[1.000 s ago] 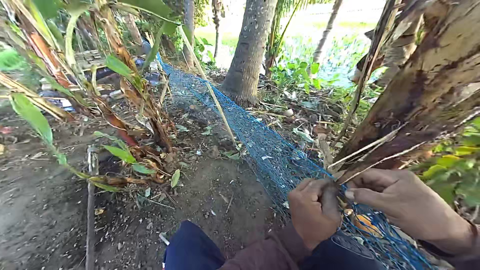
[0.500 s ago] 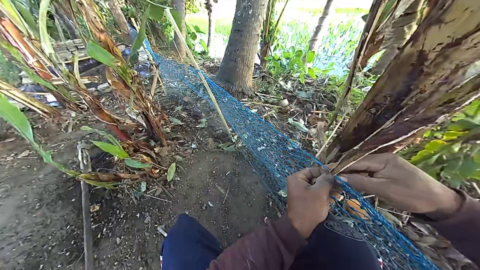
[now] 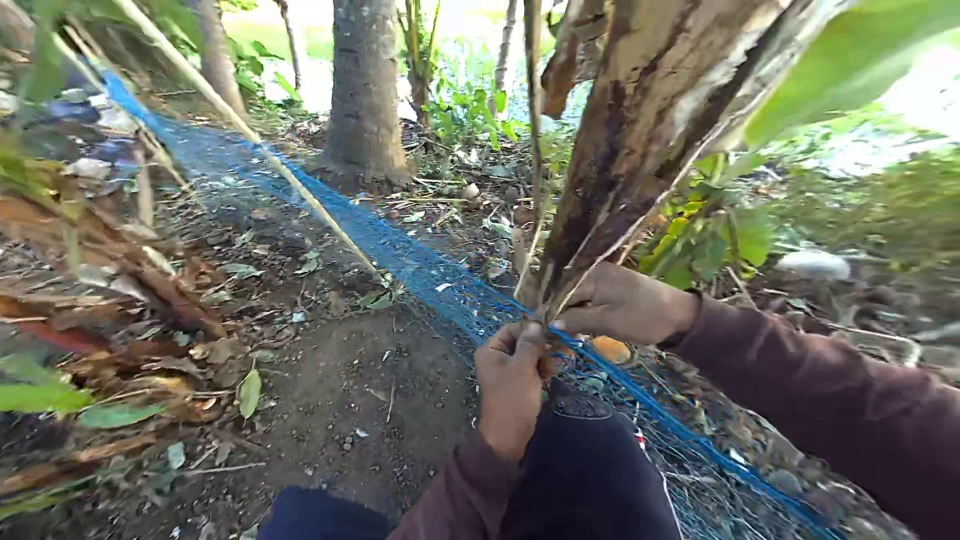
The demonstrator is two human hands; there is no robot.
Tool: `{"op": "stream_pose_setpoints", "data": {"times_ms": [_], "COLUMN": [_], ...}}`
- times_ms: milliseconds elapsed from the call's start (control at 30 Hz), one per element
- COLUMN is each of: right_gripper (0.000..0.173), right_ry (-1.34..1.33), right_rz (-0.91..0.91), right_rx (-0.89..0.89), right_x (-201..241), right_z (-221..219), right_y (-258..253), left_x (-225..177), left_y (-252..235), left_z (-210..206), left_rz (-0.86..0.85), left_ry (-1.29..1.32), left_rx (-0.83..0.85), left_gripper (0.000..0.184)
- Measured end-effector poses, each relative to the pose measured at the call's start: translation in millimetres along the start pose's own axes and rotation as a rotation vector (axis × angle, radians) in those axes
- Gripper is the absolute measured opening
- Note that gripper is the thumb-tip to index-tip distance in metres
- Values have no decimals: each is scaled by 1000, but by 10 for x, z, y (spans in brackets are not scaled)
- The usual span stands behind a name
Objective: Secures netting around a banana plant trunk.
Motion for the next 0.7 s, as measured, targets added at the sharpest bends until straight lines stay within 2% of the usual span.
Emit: {"op": "stream_pose_setpoints", "data": {"times_ms": [100, 267, 433, 533, 700], "right_gripper": [13, 10, 11, 18, 21], "right_ry": [-53, -134, -206, -134, 18], "right_rz": [-17, -65, 44, 93, 17], "right_rx": [3, -33, -17, 9, 13], "right_x": [13, 26, -65, -35, 43], "right_z": [-7, -34, -16, -12, -53], "right_y": [9, 27, 25, 18, -22], "left_x": [4, -31, 21, 66, 93], "left_y": [2, -16, -36, -16, -35], "left_z": [6, 65, 58, 23, 34], "left_rz": [-59, -246, -277, -278, -390], "left_ry": [-26, -269, -377, -332, -398], "left_rx": [-35, -123, -172, -152, -215], "left_gripper": [16, 9, 11, 14, 19]}}
Point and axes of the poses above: each hand's wrist, its own y-axis away from the middle knuckle, its own z-axis out of the back of the hand, x = y × z, the point moved 5 cm from there along -y, towards the middle knuckle, and after that the axes turned 9 degrees about -y, right-handed, at the moved point
